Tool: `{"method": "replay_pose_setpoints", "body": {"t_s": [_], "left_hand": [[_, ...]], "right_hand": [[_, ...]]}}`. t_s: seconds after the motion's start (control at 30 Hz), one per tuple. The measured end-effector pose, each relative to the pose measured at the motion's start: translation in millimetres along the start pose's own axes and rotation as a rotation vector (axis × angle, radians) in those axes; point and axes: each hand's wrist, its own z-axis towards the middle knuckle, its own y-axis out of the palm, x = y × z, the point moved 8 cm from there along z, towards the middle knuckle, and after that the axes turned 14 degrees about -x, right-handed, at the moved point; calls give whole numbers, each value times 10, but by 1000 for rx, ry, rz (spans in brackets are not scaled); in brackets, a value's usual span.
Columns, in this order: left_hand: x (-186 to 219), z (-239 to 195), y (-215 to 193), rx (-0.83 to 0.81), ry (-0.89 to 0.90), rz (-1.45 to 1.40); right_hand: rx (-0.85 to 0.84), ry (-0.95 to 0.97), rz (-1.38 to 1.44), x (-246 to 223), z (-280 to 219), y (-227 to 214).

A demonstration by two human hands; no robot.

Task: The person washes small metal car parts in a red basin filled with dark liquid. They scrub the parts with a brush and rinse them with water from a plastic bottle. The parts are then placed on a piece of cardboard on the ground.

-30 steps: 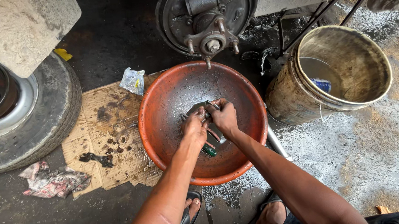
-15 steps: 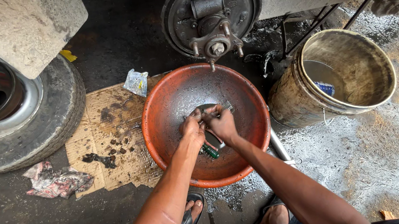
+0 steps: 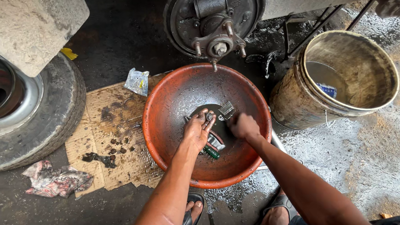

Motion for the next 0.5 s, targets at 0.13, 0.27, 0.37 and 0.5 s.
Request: {"method": "replay_pose_setpoints", "body": {"t_s": [0.13,0.27,0.37,0.5], "left_hand": [[-5,26,-70,-30,10,-53],[11,-74,-105,45,-5,-18],[17,-192,-100,88,-77,38],[37,-162,-126,71,-61,44]], "right_hand": [[-136,-50,-373,-11,-42,282],[-139,-22,-483,34,55,312],[-140,-87,-489,-3,63,327],[-155,-84,-508,25,90,393]]}}
